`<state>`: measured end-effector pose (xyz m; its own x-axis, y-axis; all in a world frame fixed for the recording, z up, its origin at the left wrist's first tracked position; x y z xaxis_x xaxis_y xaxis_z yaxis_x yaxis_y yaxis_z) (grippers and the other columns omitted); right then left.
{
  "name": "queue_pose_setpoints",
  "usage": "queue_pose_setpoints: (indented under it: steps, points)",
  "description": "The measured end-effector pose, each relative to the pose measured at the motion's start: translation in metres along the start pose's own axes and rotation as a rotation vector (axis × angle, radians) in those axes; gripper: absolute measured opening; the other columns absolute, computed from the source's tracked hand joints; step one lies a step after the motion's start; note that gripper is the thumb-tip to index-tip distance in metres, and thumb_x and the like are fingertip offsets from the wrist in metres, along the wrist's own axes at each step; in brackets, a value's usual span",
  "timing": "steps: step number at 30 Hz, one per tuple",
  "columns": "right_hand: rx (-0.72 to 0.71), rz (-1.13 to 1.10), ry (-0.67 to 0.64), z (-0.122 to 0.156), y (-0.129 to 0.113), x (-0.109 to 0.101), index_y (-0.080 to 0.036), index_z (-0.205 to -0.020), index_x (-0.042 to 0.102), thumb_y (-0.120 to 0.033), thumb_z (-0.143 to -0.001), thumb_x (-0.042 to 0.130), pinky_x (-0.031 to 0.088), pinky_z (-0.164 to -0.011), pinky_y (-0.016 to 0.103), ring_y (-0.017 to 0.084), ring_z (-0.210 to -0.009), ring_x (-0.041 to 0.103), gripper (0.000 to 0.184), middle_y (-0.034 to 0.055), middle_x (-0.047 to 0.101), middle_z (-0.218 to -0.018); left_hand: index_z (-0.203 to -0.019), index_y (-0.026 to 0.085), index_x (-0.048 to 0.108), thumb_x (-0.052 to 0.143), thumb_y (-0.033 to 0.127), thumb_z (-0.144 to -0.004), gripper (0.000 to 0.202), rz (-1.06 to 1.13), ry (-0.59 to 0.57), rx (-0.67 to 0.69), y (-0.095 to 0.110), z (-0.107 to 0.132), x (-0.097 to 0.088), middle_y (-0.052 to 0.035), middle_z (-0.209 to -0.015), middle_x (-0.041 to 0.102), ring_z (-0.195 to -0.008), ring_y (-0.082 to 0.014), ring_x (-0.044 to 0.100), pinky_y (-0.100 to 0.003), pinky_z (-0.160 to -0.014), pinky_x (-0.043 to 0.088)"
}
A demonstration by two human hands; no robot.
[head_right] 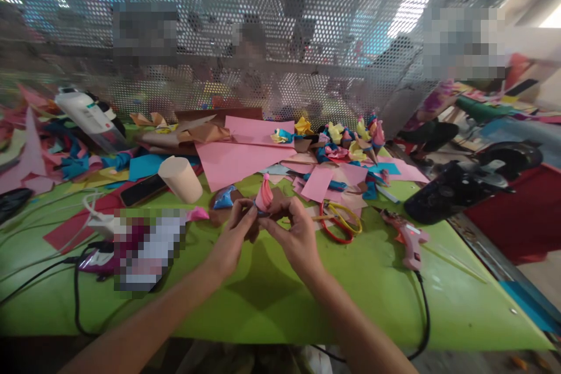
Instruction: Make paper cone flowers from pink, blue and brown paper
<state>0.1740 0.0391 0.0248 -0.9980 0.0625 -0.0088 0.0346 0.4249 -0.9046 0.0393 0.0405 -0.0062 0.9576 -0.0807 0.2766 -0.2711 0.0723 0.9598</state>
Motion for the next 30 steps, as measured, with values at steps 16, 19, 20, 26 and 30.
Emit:
queue_pose_setpoints:
  steps: [16, 19, 20, 26, 30]
  points:
    - [-0.538, 0.49, 0.046, 0.013, -0.045, 0.003, -0.029, -0.103, 0.076, -0.01, -0.09, 0.067, 0.059, -0.071, 0.029, 0.018, -0.08, 0.071, 0.025, 0.0039, 0.073, -0.09, -0.09, 0.023, 0.047, 0.069, 0.059, -0.083, 0.043, 0.072, 0.008, -0.068, -0.007, 0.0, 0.002, 0.006, -0.07, 0.052, -0.057, -0.0083, 0.04, -0.021, -0.053, 0.033]
    - [-0.518, 0.452, 0.025, 0.013, -0.046, 0.004, -0.029, -0.103, 0.075, -0.01, -0.09, 0.067, 0.058, -0.072, 0.029, 0.017, -0.081, 0.07, 0.024, 0.0034, 0.073, -0.092, -0.089, 0.023, 0.047, 0.07, 0.06, -0.081, 0.044, 0.083, 0.012, -0.079, -0.009, -0.001, 0.0, 0.0061, -0.07, 0.051, -0.056, -0.0082, 0.04, -0.021, -0.053, 0.032]
    - [-0.477, 0.42, 0.018, 0.012, -0.045, 0.003, -0.029, -0.104, 0.075, -0.012, -0.09, 0.068, 0.057, -0.071, 0.029, 0.017, -0.08, 0.07, 0.023, 0.0031, 0.073, -0.092, -0.089, 0.023, 0.047, 0.07, 0.06, -0.081, 0.045, 0.082, 0.011, -0.076, -0.01, -0.001, 0.0, 0.0062, -0.07, 0.051, -0.056, -0.0081, 0.04, -0.021, -0.053, 0.032]
    - [-0.045, 0.098, 0.066, 0.002, -0.013, -0.008, -0.023, -0.085, 0.066, -0.03, -0.089, 0.071, 0.049, -0.064, 0.028, 0.015, -0.07, 0.06, 0.01, -0.0003, 0.065, -0.077, -0.092, 0.023, 0.049, 0.069, 0.061, -0.082, 0.044, 0.031, 0.021, -0.029, -0.004, -0.001, -0.001, 0.0049, -0.074, 0.054, -0.059, -0.0088, 0.042, -0.022, -0.053, 0.033]
    - [0.137, -0.056, 0.045, -0.001, 0.004, -0.001, -0.022, -0.075, 0.058, -0.041, -0.085, 0.072, 0.045, -0.057, 0.026, 0.014, -0.061, 0.053, 0.026, -0.0024, 0.057, -0.067, -0.092, 0.023, 0.051, 0.071, 0.059, -0.081, 0.042, 0.003, 0.049, 0.011, 0.003, 0.001, -0.001, 0.0044, -0.077, 0.053, -0.062, -0.0098, 0.044, -0.022, -0.054, 0.035]
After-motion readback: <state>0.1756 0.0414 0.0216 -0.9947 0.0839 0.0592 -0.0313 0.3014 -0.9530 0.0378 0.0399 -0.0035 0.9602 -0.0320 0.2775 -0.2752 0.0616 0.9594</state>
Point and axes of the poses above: each hand's wrist, its own z-axis away from the middle knuckle, its own x-axis out of the palm, y = z × x, the point moved 8 cm from there along -z, towards the middle knuckle
